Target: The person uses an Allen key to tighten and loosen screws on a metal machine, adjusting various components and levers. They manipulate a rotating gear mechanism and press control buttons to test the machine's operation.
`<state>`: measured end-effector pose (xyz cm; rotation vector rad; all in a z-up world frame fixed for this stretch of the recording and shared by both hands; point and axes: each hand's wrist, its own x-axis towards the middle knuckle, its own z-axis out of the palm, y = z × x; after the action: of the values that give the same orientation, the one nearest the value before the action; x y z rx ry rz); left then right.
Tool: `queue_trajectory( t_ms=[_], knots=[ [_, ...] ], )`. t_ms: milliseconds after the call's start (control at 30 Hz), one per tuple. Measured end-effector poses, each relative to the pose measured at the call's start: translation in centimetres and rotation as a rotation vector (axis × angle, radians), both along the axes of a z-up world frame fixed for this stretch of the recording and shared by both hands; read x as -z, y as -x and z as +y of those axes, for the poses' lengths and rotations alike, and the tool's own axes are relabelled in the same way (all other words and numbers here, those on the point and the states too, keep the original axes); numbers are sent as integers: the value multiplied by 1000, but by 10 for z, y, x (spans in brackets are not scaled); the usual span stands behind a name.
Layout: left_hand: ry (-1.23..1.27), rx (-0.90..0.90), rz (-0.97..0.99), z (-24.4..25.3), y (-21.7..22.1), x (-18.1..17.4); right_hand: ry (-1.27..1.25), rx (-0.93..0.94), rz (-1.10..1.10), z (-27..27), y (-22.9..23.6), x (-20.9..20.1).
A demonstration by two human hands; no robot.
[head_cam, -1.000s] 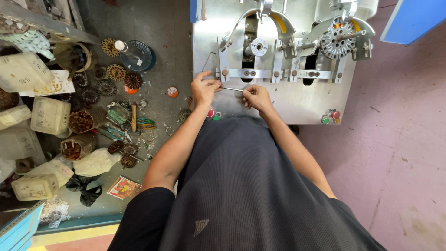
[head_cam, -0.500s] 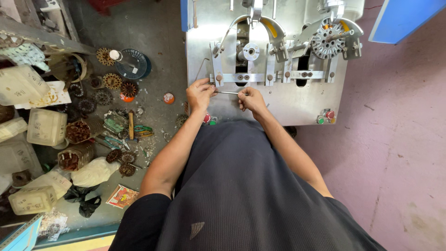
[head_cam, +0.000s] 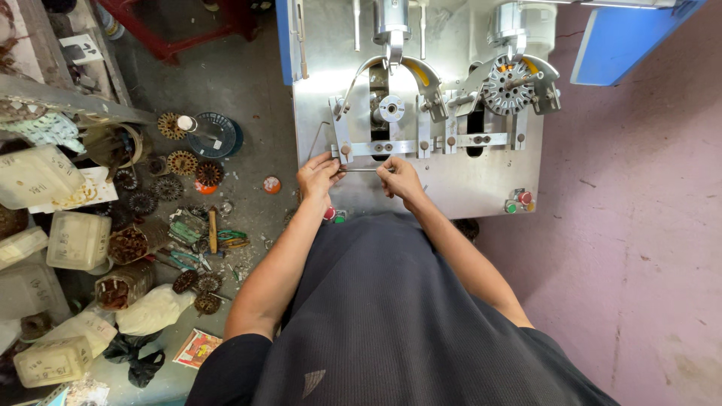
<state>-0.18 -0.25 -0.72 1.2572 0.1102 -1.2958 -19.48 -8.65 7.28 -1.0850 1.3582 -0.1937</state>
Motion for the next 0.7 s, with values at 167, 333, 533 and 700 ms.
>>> queue_trajectory(
  t_ms=[167,333,533,700],
  knots=[
    [-16,3,8,0,-2,-4,135,-99,138,-3,-1,4],
    [-30,77,21,-6,3,-8,369,-341,354,-6,1,-1],
    [-45,179,24,-14,4,-18,416,-411,467,-9,-3,-4],
    [11,215,-142,-4,-3,-22,445,-415,451,-7,-2,-5]
  ],
)
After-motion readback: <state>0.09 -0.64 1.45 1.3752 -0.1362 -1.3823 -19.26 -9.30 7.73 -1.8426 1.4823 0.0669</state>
